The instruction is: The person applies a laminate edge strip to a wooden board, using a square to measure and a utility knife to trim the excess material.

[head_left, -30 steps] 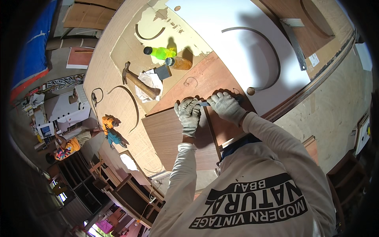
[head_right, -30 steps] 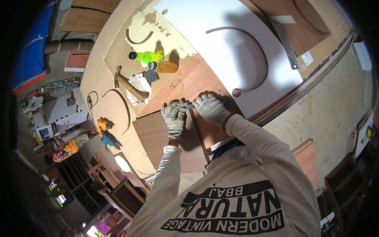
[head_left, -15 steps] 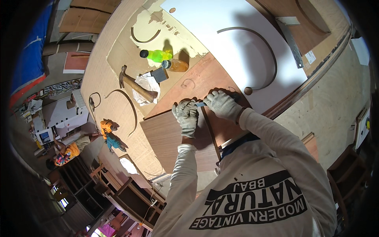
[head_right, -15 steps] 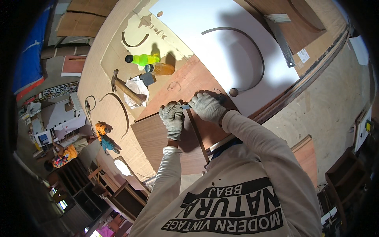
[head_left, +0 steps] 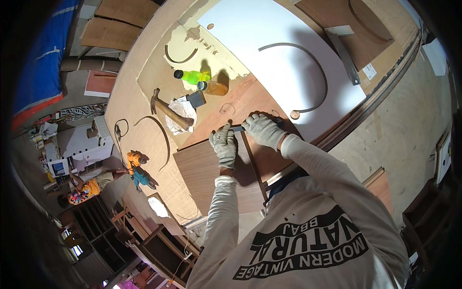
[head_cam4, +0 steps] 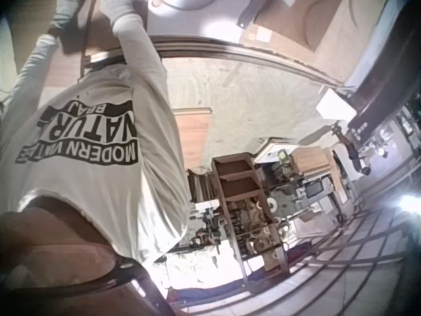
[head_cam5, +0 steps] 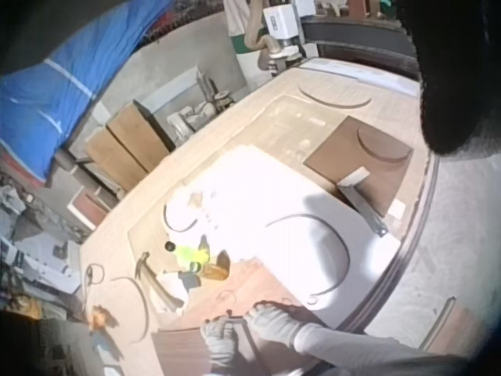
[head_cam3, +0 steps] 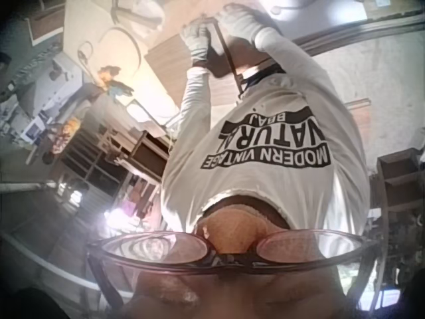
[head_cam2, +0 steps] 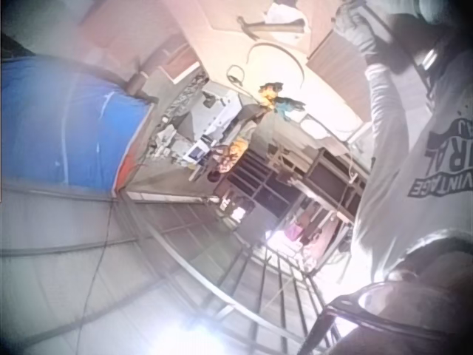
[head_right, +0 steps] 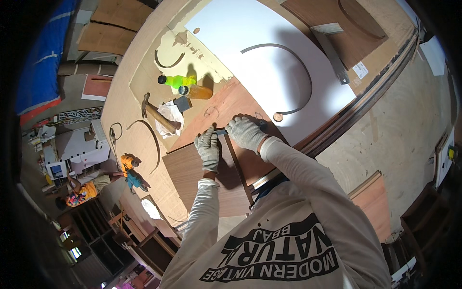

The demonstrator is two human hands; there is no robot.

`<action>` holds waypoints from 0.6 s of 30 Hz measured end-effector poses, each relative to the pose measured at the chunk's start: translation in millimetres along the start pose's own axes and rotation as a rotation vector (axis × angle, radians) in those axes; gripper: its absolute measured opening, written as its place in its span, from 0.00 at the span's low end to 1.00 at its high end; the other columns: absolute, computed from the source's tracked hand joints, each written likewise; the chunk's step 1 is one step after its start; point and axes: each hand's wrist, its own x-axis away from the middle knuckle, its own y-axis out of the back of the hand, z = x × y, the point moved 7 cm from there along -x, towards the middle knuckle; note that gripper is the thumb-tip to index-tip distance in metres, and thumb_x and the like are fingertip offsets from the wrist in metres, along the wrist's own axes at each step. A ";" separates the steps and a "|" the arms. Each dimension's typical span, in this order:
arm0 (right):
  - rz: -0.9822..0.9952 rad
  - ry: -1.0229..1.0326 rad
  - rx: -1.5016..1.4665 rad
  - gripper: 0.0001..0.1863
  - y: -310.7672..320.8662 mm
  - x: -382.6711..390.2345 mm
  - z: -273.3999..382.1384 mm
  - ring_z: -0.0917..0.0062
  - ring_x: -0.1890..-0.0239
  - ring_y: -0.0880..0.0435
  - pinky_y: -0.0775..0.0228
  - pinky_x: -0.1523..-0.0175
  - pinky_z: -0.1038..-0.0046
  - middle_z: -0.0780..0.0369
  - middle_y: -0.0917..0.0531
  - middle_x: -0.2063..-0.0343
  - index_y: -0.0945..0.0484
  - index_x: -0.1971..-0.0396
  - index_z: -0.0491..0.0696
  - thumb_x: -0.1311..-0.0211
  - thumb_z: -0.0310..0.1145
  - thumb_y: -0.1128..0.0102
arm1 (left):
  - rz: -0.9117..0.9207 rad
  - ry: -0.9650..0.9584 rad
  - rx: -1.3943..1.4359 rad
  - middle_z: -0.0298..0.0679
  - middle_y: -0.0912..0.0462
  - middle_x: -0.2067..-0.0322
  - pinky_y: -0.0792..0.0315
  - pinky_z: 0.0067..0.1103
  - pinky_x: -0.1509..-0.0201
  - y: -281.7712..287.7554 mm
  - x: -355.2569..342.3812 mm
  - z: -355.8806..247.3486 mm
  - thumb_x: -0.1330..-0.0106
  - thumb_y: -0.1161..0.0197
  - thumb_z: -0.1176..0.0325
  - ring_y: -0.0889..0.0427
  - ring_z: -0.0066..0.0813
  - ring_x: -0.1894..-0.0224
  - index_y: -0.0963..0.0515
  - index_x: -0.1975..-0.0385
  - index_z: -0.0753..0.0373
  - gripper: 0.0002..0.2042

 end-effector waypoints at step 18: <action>-0.050 -0.537 -0.708 0.27 -15.3 123.9 -4.7 0.47 0.39 0.19 0.25 0.36 0.48 0.44 0.18 0.44 0.26 0.31 0.44 0.23 0.41 0.46 | 0.097 0.021 -0.125 0.43 0.15 0.78 0.23 0.35 0.61 -17.5 -29.8 0.4 0.37 0.21 0.63 0.15 0.42 0.72 0.12 0.76 0.63 0.11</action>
